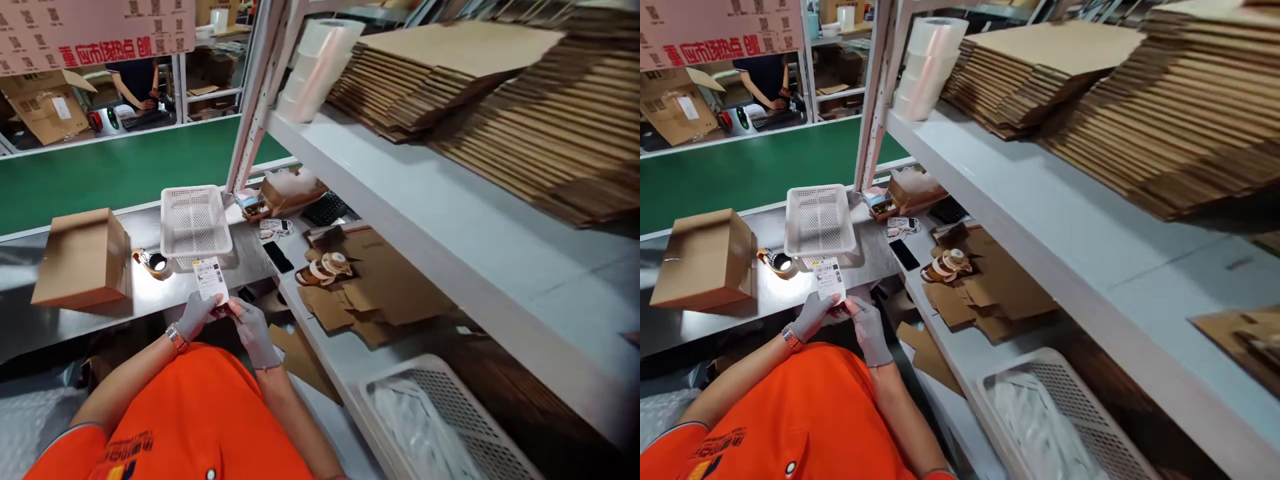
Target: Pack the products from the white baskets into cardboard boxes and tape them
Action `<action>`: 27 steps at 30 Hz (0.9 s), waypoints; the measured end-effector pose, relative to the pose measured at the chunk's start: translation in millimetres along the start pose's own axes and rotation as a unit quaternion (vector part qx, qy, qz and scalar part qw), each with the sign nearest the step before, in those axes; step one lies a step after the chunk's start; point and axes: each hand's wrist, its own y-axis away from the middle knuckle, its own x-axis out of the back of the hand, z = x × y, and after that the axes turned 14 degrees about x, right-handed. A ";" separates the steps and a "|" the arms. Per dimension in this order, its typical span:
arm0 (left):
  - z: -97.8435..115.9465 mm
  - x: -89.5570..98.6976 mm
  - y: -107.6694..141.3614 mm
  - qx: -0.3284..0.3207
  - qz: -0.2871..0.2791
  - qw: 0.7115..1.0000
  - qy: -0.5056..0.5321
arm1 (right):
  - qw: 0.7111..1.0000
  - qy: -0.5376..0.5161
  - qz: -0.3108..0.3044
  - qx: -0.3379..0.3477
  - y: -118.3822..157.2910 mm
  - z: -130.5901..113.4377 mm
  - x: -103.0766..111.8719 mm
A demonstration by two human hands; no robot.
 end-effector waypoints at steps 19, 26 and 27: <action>-34.2 -41.8 28.6 0.055 0.005 0.998 0.020 | 0.993 -0.091 0.063 -0.049 46.9 3.6 46.2; -39.1 -34.0 31.1 0.048 0.006 0.998 0.033 | 0.995 -0.082 0.034 -0.047 49.0 0.9 39.3; -40.0 -32.8 31.2 0.048 0.007 0.998 0.036 | 0.995 -0.079 0.027 -0.047 49.6 -0.6 38.5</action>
